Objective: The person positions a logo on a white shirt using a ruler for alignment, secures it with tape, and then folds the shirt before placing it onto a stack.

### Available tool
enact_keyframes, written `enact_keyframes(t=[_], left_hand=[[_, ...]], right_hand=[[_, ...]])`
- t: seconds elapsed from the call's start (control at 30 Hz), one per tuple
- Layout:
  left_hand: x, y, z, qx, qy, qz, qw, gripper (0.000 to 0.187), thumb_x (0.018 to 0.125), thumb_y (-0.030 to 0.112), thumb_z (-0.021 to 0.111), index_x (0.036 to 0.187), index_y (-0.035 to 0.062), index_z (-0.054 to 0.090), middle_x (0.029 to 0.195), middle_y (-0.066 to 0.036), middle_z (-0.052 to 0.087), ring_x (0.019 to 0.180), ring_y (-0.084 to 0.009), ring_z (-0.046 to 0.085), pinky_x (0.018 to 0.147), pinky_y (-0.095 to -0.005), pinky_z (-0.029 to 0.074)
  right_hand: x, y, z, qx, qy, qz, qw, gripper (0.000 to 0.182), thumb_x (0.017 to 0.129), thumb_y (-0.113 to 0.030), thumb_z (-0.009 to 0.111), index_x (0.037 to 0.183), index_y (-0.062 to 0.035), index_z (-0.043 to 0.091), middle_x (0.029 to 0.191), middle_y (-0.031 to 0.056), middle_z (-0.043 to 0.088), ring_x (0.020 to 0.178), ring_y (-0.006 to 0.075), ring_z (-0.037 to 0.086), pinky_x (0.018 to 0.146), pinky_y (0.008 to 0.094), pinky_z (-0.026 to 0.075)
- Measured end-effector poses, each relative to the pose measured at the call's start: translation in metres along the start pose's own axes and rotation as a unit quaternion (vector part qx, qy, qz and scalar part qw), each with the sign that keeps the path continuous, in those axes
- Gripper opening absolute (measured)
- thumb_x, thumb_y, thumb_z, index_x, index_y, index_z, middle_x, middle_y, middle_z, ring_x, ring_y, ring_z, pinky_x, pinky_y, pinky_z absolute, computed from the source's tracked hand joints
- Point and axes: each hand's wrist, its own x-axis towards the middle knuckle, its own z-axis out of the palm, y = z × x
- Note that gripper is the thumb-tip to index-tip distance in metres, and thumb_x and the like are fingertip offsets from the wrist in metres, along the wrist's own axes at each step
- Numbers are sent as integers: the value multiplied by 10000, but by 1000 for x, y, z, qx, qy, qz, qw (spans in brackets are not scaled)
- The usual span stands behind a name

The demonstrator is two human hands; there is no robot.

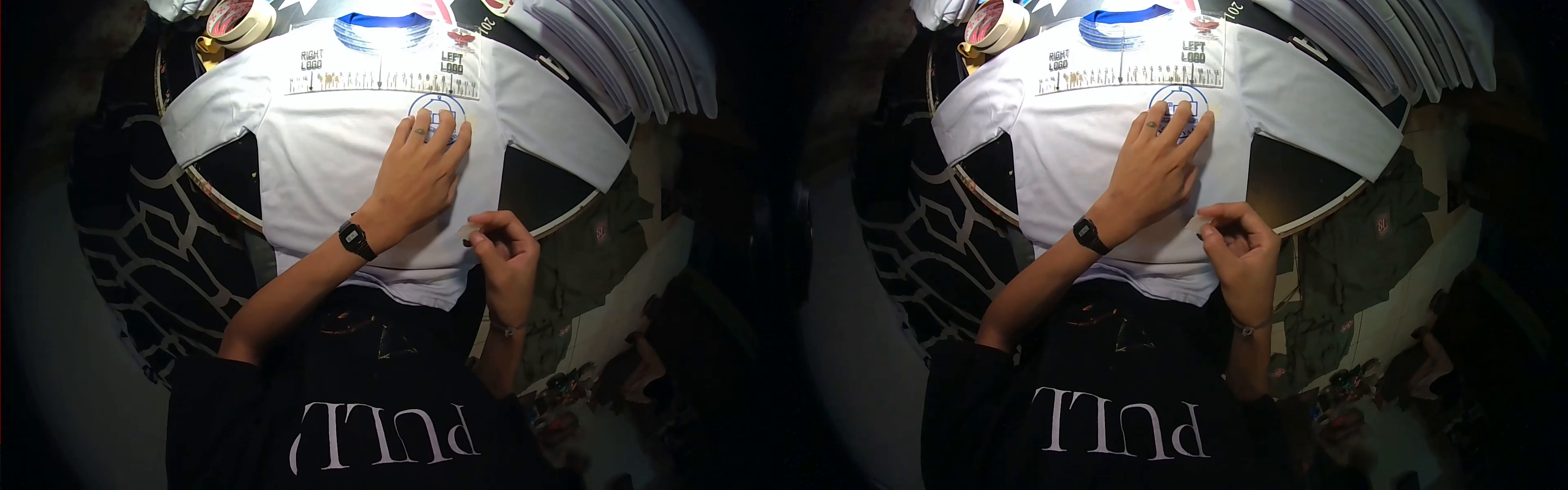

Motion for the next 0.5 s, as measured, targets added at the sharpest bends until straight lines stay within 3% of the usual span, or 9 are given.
enact_keyframes(t=[0.03,0.2,0.27,0.4,0.5], left_hand=[[0,1,0,10,-7,-3,1000,694,831,159,707,1483,73,485,1388,-203,534,1287,-419,482,1089,-492,394],[-1,7,-1,30,-3,-14,999,689,843,214,713,1478,66,490,1412,-212,526,1305,-423,473,1127,-498,365],[0,11,1,5,-3,-29,1000,684,841,218,710,1464,34,496,1413,-228,522,1324,-426,466,1123,-503,372],[3,21,4,1,-4,-46,999,674,846,218,688,1442,-33,497,1408,-276,521,1325,-431,473,1124,-491,380],[6,27,7,5,-5,-55,998,699,846,247,662,1418,-115,487,1402,-355,512,1309,-433,494,1134,-465,385]], right_hand=[[1,0,0,13,5,-10,1000,125,940,65,646,1055,51,691,995,32,621,900,71,579,849,230,479],[15,3,-10,37,-11,-99,994,79,948,26,663,1026,27,675,1054,67,642,911,109,605,860,264,500],[22,-3,-13,28,28,-105,994,90,955,15,669,1045,26,674,1104,96,654,935,132,630,879,283,515],[45,-17,-17,86,35,-118,989,132,980,8,658,1110,32,665,1046,105,695,941,168,677,900,328,549],[70,-28,-24,40,23,-138,989,221,978,22,660,1197,45,644,1013,106,701,927,159,678,916,325,554]])
